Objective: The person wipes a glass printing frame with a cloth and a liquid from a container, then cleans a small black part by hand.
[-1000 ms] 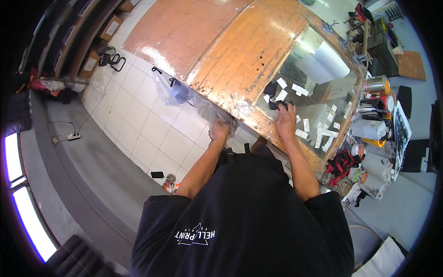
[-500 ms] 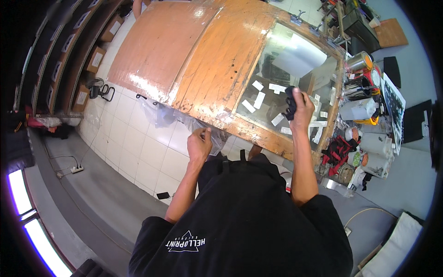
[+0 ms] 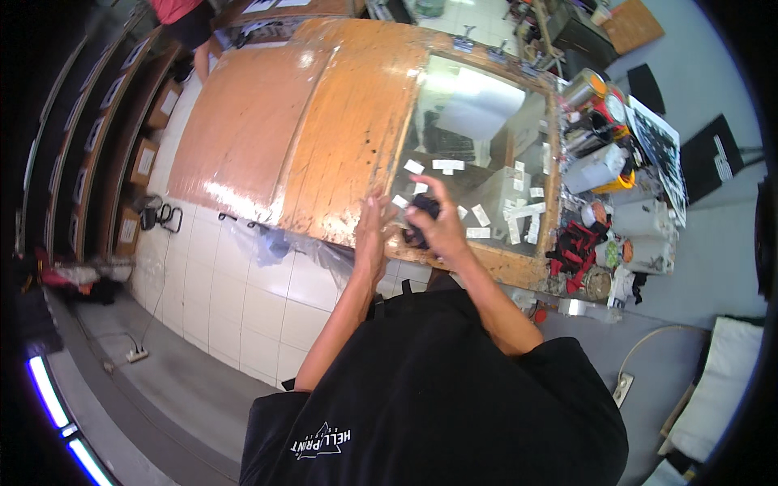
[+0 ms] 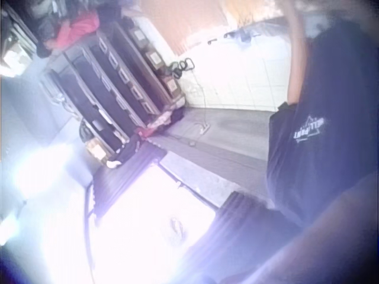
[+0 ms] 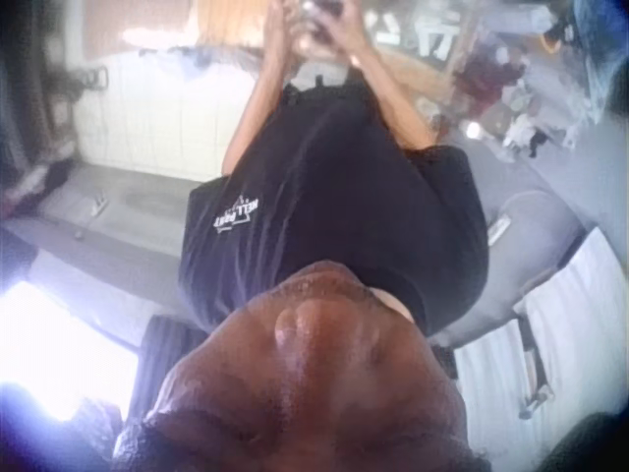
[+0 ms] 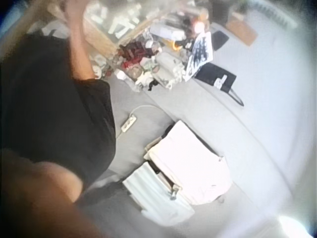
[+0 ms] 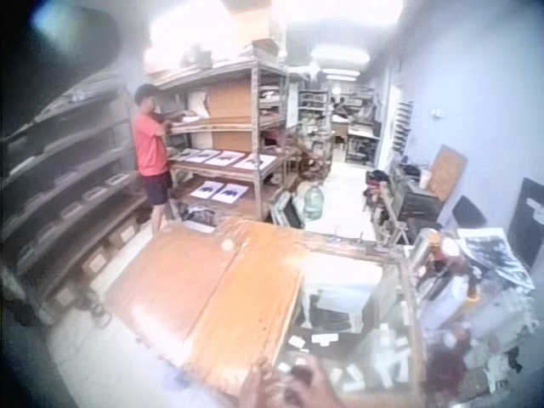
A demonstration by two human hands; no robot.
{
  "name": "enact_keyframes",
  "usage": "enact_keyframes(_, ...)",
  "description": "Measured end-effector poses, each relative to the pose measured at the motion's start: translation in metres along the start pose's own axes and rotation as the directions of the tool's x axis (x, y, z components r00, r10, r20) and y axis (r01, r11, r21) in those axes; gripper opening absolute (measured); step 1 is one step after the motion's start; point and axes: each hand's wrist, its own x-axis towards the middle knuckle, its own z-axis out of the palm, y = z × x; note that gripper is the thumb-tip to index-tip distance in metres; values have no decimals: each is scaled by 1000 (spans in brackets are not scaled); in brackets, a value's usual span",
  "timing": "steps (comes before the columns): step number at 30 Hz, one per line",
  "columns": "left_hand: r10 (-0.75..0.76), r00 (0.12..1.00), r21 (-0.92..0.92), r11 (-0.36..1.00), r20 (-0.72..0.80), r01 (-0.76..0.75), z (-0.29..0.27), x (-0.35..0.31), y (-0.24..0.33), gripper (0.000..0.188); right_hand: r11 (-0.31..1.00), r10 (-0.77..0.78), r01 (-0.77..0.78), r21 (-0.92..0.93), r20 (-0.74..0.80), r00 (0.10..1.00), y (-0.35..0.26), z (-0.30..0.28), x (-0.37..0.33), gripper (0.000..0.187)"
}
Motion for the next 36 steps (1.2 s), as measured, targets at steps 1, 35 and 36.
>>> enact_keyframes(1, -74, 979, -248, 961, 191, 121, 9, 7, -6, 66, 971, -153, 161, -177, 56, 987, -10, 14, -2, 46)
enact_keyframes(35, -93, 961, -458, 865, 260, 207, 235, 13, 17, 45, 164, -181, 257, 952, -227, 957, -139, -105, 97, 87)
enact_keyframes(36, -106, 971, -465, 863, 216, 198, 235, 19, 19, 44, 165, -165, 208, 964, -181, 970, -128, -106, 88, 89)
